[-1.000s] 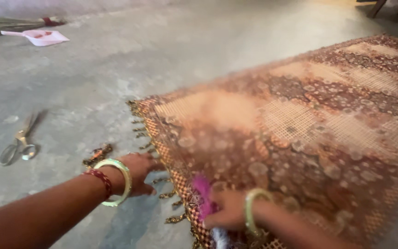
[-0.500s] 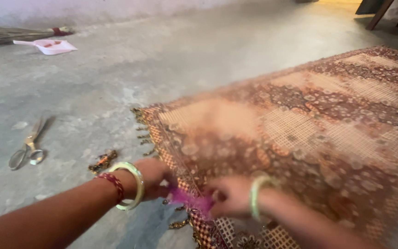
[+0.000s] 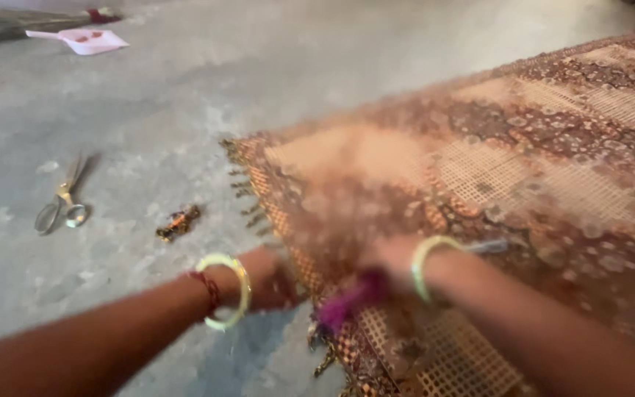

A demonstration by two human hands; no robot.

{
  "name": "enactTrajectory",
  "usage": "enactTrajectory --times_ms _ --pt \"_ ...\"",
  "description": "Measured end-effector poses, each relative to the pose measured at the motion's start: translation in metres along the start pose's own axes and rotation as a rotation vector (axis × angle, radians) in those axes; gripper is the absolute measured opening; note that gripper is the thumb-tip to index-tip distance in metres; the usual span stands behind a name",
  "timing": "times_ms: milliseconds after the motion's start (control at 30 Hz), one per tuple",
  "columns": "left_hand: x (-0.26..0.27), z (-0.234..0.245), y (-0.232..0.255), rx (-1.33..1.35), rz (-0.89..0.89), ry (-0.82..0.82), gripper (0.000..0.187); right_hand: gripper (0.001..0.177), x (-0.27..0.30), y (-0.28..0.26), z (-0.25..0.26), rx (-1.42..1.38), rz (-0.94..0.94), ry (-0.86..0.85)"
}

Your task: The person scrubs a patterned mat on a concrete floor using a pink brush. They repeatedly scrub the same section of the mat, occasionally pausing to pick up small debris with their hands or a pair of scissors. The camera is unstable and frequently moves away from the work area.

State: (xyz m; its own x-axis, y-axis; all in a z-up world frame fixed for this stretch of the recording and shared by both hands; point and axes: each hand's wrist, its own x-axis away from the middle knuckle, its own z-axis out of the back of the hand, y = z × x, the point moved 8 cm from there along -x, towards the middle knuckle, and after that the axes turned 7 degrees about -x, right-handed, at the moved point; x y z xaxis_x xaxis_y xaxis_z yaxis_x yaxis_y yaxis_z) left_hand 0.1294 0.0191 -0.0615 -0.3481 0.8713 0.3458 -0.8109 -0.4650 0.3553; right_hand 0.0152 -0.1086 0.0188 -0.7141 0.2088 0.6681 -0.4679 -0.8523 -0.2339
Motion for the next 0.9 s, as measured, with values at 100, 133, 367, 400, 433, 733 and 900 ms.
enactTrajectory --times_ms 100,133,367,400,433,733,900 --pt "0.003 -0.025 0.007 0.113 0.208 -0.121 0.015 0.018 -0.004 -0.001 0.003 0.055 0.001 0.01" --pt "0.004 -0.024 0.012 0.096 0.212 -0.101 0.012 0.017 -0.006 0.0 0.003 0.082 0.001 0.014" --pt "0.008 -0.016 0.035 -0.103 0.349 -0.023 0.027 0.022 -0.019 0.01 0.006 0.065 0.055 0.024" --pt "0.009 -0.014 0.039 -0.094 0.332 0.034 0.027 0.022 -0.02 0.009 0.007 0.086 0.081 0.041" --pt "0.008 -0.016 0.04 -0.068 0.346 0.034 0.027 0.023 -0.02 0.008 0.007 0.108 0.106 0.057" --pt "0.008 -0.023 0.04 0.025 0.355 0.083 0.023 0.025 -0.019 0.003 0.002 0.234 0.115 0.041" --pt "0.01 -0.018 0.051 0.053 0.357 0.199 0.02 0.024 -0.01 0.002 0.002 0.152 0.061 0.043"
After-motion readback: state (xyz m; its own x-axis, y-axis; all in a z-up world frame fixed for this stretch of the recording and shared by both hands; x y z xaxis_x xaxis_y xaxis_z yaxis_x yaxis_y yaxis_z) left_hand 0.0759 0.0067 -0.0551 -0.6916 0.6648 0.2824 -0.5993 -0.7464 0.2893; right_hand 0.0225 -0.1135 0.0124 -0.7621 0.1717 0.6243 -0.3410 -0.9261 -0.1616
